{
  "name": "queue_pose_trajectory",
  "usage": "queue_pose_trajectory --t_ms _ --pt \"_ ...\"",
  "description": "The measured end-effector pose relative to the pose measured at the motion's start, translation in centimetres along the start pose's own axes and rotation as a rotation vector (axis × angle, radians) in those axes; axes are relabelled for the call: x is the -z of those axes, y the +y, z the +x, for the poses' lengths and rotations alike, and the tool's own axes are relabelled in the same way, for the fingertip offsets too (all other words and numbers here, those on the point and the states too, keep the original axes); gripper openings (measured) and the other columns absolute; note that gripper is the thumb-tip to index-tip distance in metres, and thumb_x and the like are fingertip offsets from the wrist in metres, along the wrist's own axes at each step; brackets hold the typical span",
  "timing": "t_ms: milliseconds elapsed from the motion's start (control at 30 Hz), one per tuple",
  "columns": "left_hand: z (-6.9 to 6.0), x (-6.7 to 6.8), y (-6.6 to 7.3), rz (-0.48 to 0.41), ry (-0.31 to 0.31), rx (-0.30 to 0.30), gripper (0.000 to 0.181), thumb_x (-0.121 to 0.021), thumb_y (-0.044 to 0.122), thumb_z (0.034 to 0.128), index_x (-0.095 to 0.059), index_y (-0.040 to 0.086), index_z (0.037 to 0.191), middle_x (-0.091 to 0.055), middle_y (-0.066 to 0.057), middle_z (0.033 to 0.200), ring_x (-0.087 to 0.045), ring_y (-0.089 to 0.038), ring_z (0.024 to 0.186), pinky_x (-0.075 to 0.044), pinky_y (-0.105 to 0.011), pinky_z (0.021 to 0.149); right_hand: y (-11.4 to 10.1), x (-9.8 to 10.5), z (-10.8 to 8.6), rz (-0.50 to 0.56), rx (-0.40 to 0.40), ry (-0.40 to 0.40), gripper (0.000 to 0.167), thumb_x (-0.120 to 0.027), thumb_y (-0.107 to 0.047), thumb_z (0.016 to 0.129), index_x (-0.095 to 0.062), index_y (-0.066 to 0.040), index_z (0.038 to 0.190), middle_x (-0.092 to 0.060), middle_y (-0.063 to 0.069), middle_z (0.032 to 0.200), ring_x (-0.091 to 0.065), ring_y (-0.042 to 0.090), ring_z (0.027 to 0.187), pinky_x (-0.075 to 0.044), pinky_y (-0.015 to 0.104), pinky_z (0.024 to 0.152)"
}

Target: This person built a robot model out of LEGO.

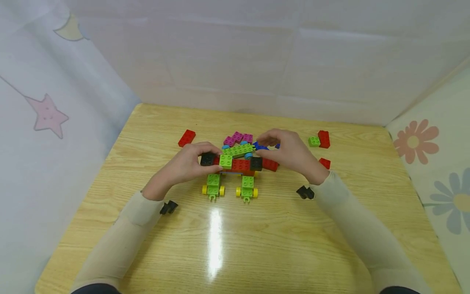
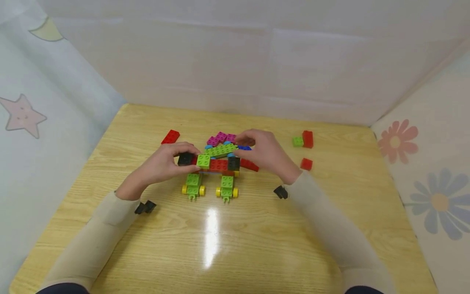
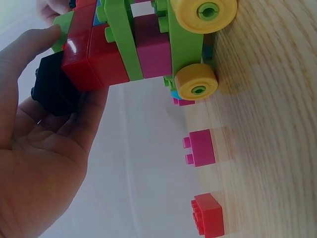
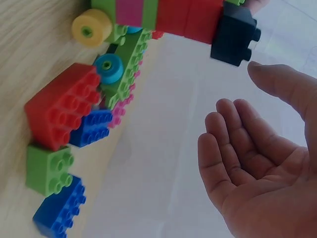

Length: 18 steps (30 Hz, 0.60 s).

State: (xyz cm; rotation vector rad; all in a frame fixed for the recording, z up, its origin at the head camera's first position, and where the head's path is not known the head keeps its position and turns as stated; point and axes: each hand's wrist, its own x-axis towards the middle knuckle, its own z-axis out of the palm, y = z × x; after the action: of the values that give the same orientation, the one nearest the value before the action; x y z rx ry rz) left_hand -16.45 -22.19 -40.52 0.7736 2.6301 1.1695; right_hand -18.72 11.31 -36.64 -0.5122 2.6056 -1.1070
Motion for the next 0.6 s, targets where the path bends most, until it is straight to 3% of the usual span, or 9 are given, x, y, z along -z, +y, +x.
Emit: queue_pose_trajectory --t_ms 233,600 --pt "0.1 0.0 -0.1 0.002 -0.002 0.002 0.038 -0.091 0.026 0.0969 -0.079 0.014 0.131 -0.079 -0.006 0.131 -0.071 -0.025 0.106 -0.065 -0.042 0.090 2.6 0.3 -0.3 -0.008 -0.058 0.007 0.044 -0.081 -0.035 0.105 -0.073 -0.015 0.143 -0.075 0.011 0.143 -0.070 0.031 0.127 -0.056 0.058 0.114" --pt "0.1 -0.1 -0.3 0.001 0.004 -0.011 0.036 -0.090 0.025 0.0971 -0.079 0.014 0.130 -0.079 -0.006 0.129 -0.070 -0.025 0.105 -0.065 -0.041 0.087 7.1 0.7 -0.4 -0.014 -0.147 0.001 0.048 -0.079 -0.024 0.106 -0.067 -0.006 0.150 -0.070 0.016 0.151 -0.065 0.039 0.137 -0.052 0.061 0.120"
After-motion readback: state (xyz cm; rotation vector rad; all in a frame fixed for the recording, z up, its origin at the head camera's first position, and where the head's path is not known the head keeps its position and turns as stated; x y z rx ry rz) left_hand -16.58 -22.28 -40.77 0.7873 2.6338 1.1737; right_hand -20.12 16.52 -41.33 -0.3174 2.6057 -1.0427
